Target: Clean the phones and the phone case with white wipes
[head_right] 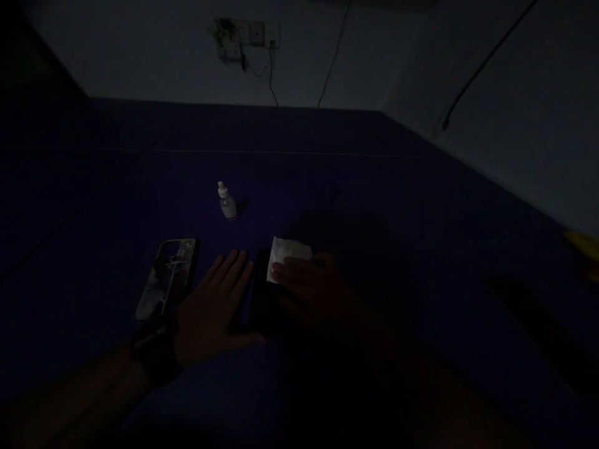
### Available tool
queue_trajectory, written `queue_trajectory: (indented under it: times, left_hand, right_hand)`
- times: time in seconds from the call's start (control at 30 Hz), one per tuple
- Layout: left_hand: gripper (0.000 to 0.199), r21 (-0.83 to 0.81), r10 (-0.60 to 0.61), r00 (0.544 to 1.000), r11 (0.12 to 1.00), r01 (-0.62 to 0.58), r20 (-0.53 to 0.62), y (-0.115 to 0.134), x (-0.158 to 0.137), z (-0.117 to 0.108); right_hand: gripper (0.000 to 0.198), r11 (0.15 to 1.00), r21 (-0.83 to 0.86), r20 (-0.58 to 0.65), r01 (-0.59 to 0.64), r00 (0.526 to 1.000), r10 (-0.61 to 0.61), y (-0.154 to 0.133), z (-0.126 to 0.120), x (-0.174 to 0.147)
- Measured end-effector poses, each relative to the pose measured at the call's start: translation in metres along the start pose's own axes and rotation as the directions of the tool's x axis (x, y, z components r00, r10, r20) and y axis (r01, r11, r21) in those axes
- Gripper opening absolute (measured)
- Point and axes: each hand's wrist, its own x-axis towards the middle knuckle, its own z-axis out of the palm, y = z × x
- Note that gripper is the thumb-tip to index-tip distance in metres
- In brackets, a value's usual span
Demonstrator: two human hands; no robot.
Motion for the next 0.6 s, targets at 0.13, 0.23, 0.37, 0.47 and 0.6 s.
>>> queue_trajectory:
  times: [0.13,0.23,0.37,0.47,0.6]
  left_hand:
    - [0.122,0.011,0.008,1.0,1.0,-0.008,-0.017,0.0,0.0,0.001]
    - [0.121,0.007,0.004,1.0,1.0,-0.004,-0.021,0.0,0.0,0.001]
    - [0.119,-0.01,0.005,1.0,1.0,-0.005,-0.023,0.0,0.0,0.001]
    - [0.12,-0.014,0.005,1.0,1.0,-0.005,-0.021,0.0,0.0,0.001]
    - [0.122,-0.009,-0.005,1.0,1.0,0.005,-0.004,0.0,0.001,0.0]
  right_hand:
    - [0.033,0.982,0.109,0.001,0.156,0.988,-0.157,-0.001,-0.001,-0.003]
    - [0.038,0.987,0.097,0.063,0.128,0.989,-0.135,-0.006,0.002,0.001]
    - [0.045,1.0,-0.004,0.108,-0.02,0.994,0.02,-0.002,0.006,0.011]
    - [0.049,0.996,-0.045,0.122,-0.082,0.989,0.087,0.005,0.007,0.017]
    - [0.048,0.999,-0.016,0.128,-0.047,0.991,0.048,0.008,0.004,0.014]
